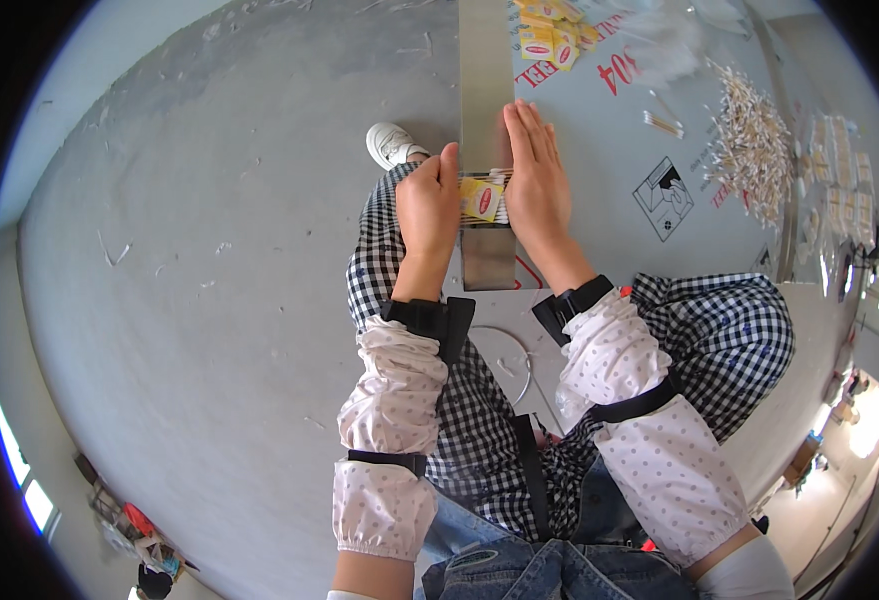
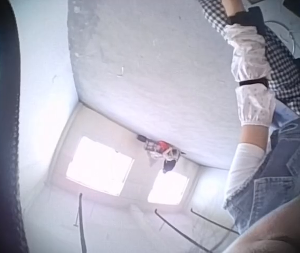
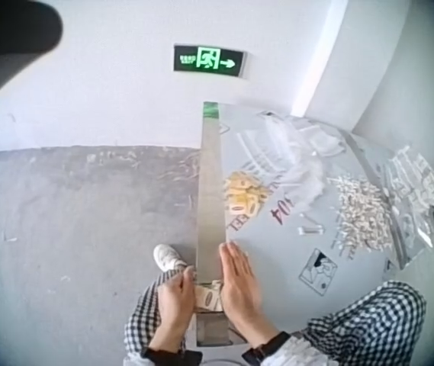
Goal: Organizing and inserting cotton swabs into small packaging sleeves on a flat surface.
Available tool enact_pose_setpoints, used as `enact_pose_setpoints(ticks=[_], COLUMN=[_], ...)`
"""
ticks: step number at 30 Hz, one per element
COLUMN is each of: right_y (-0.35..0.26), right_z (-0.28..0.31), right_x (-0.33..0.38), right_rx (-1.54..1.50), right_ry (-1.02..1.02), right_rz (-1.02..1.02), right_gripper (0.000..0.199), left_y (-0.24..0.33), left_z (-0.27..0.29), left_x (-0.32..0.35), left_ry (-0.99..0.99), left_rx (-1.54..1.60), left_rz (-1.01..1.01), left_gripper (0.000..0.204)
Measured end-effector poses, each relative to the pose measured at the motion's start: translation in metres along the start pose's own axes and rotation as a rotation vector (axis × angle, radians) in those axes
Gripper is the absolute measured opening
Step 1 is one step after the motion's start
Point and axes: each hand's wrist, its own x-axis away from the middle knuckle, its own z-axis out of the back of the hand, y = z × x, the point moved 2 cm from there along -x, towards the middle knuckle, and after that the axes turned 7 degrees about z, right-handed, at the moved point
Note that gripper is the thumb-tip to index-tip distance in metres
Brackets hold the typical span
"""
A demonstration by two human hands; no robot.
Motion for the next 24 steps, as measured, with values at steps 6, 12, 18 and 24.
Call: enact_pose_setpoints(ticks=[6,12,18,24], right_y=[-0.002,-0.007,-0.011,-0.008], right_z=[0.003,0.004,0.005,0.007], right_x=[0.000,-0.001,-0.002,0.000], right_rx=[-0.066,-0.129,-0.209,-0.261], right_ry=[0.024,0.062,0.060,0.035], right_rz=[-0.020,-0.043,0.012,0.069], right_gripper=[0.053,0.055,0.057,0.058], left_y=[0.005,0.009,0.010,0.010], left_z=[-0.002,0.000,0.005,0.000], left_x=[0.002,0.004,0.002,0.003], left_ry=[0.052,0.082,0.093,0.113], left_rx=[-0.081,-0.137,-0.180,-0.153], left_rz=[-0.069,-0.104,-0.120,-0.120], left_gripper=[0.046,0.044,0.043,0.044])
